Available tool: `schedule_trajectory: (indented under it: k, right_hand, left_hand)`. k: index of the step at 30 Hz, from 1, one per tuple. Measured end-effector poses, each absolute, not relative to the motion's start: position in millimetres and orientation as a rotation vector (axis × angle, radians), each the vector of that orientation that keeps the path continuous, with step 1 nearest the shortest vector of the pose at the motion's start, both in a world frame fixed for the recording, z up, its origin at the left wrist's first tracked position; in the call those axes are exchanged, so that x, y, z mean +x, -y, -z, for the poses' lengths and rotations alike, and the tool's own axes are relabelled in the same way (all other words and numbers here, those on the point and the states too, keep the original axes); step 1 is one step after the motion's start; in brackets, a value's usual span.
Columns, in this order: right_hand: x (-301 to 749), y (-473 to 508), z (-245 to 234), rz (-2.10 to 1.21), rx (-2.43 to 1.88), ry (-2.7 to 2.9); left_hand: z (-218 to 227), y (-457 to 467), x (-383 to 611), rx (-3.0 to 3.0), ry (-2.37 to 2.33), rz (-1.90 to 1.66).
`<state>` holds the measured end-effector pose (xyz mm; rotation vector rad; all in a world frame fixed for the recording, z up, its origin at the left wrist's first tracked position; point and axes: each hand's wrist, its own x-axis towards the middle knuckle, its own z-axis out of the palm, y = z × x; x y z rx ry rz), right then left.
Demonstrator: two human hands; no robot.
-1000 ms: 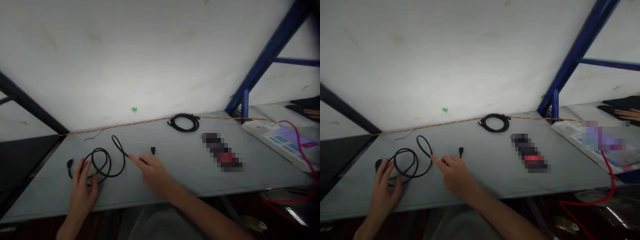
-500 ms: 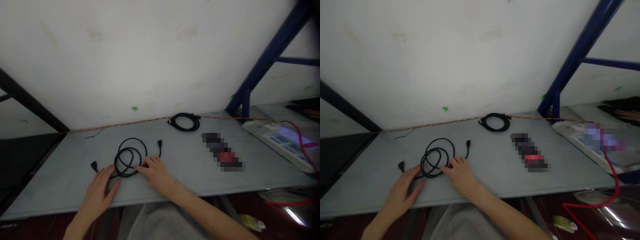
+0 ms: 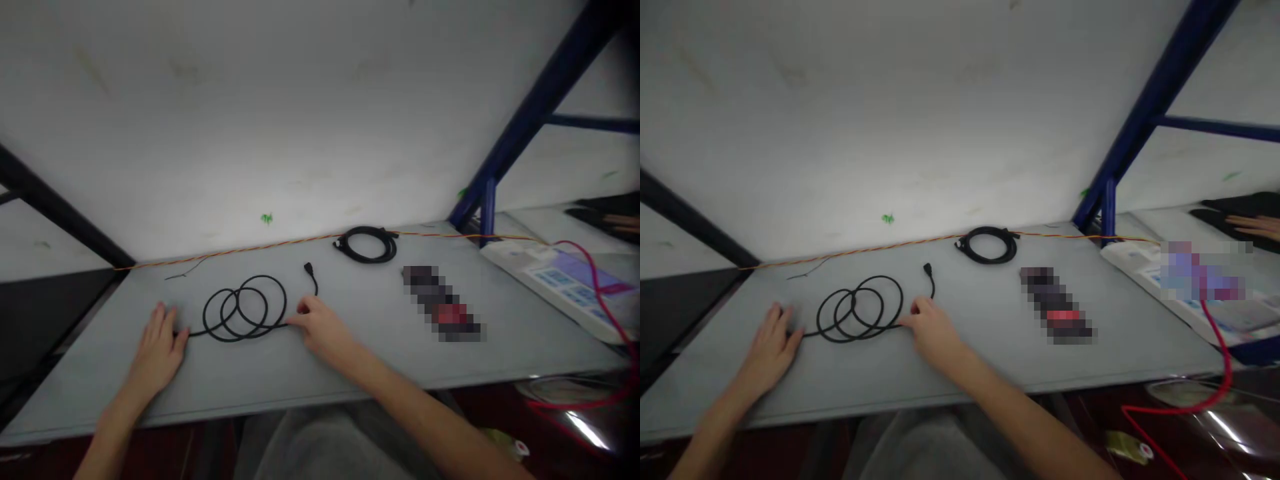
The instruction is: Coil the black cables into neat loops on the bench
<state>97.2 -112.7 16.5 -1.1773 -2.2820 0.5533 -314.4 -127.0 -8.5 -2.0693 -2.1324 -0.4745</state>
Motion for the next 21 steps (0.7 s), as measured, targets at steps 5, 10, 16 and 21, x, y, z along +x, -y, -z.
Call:
schedule_trajectory:
  k: [5, 10, 16, 21]
  right_hand:
    - [100, 99, -33, -0.809, -0.904, 2.141]
    - [132, 62, -51, -0.606, -0.959, 2.021]
    - [182, 9, -27, -0.049, -1.881, 1.866]
    - [192, 7, -8, 0.007, -2.142, 1.841]
  left_hand:
    - [-14, 98, -318, -1.929, 2.18, 0.421]
    - [-46, 94, -259, -1.93, 1.954, 0.722]
    - [-62, 97, -141, -2.288, 1.525, 0.723]
    - [-30, 66, -108, -2.427, 1.561, 0.403]
